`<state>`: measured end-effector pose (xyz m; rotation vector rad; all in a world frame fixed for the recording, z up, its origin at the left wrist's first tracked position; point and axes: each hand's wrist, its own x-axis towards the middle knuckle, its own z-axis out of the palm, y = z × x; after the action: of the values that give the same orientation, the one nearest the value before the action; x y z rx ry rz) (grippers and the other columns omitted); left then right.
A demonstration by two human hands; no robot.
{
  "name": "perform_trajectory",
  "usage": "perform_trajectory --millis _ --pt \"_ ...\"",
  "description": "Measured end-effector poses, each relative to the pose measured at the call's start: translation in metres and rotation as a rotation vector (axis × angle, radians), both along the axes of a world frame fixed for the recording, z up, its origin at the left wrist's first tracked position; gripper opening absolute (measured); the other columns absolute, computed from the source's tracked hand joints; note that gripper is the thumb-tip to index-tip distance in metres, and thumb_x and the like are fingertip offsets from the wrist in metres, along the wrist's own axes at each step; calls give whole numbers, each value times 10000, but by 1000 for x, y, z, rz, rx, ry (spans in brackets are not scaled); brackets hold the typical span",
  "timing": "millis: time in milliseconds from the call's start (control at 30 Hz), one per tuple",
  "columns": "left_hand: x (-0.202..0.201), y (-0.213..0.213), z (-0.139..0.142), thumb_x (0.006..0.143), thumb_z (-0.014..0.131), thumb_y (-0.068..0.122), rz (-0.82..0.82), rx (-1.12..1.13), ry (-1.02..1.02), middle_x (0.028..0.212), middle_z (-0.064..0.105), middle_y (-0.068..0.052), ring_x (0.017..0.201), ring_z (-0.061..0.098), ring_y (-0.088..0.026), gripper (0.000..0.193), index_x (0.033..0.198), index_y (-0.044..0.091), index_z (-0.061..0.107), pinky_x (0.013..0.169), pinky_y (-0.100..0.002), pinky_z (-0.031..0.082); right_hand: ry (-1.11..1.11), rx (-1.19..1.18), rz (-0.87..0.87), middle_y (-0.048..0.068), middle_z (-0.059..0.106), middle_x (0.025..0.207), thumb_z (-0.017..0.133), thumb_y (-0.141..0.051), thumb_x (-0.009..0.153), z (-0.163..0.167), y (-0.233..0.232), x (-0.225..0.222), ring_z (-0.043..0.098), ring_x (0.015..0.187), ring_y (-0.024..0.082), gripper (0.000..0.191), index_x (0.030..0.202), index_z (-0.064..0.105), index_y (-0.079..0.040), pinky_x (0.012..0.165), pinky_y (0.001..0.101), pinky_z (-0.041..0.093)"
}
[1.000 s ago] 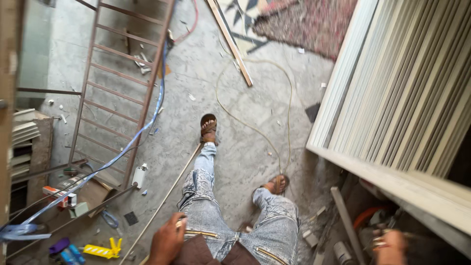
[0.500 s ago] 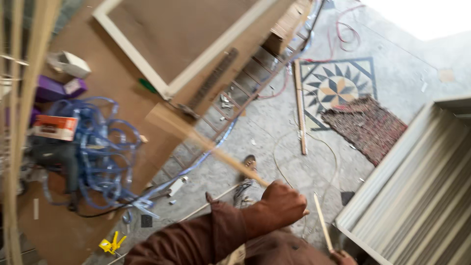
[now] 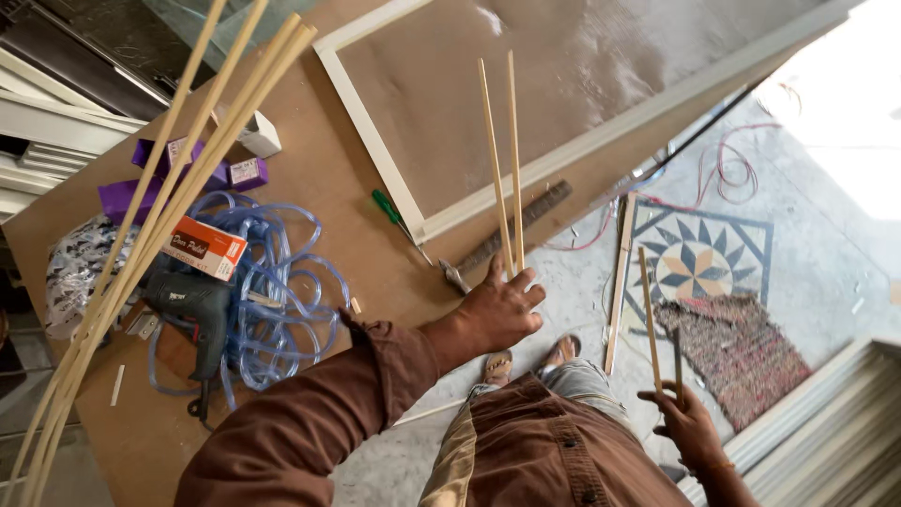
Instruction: The person fits thin wooden beading strips along the edge of a mesh screen frame, marks a strip with a pencil, cuts it to length with a small hand saw, and hammers nails to secure the strips around the frame, pressing the mesh taut as they work.
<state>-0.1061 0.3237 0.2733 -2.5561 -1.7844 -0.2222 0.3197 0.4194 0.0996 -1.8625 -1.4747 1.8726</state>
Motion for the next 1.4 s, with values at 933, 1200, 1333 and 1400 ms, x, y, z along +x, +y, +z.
perform_trajectory --millis 933,1200,1333,1400 --pt "-112 236 -122 935 623 183 534 -22 -239 1372 645 -109 1402 481 -300 239 1120 128 764 1196 -473 389 -136 1558 925 137 746 1140 830 -354 760 33 514 -451 713 996 329 531 1223 689 -135 883 431 569" --pt "-121 189 -101 923 630 207 587 86 -306 1263 656 -131 1385 489 -326 206 1007 63 750 1183 -485 402 -125 719 1179 33 794 983 807 -401 785 2 329 -482 751 807 286 635 1342 623 -158 723 426 595" --pt "-137 152 -107 911 625 214 574 84 -303 1241 661 -119 1384 504 -317 199 989 73 742 1201 -493 396 -140 713 1036 18 797 996 757 -378 877 -4 326 -499 768 853 272 534 1374 640 -220 766 407 607" --pt "-147 137 -112 916 632 209 556 47 -303 1253 664 -113 1401 511 -312 180 985 79 736 1218 -483 402 -267 742 1001 68 805 1043 769 -372 888 5 349 -503 752 896 311 514 1373 679 -230 801 443 592"
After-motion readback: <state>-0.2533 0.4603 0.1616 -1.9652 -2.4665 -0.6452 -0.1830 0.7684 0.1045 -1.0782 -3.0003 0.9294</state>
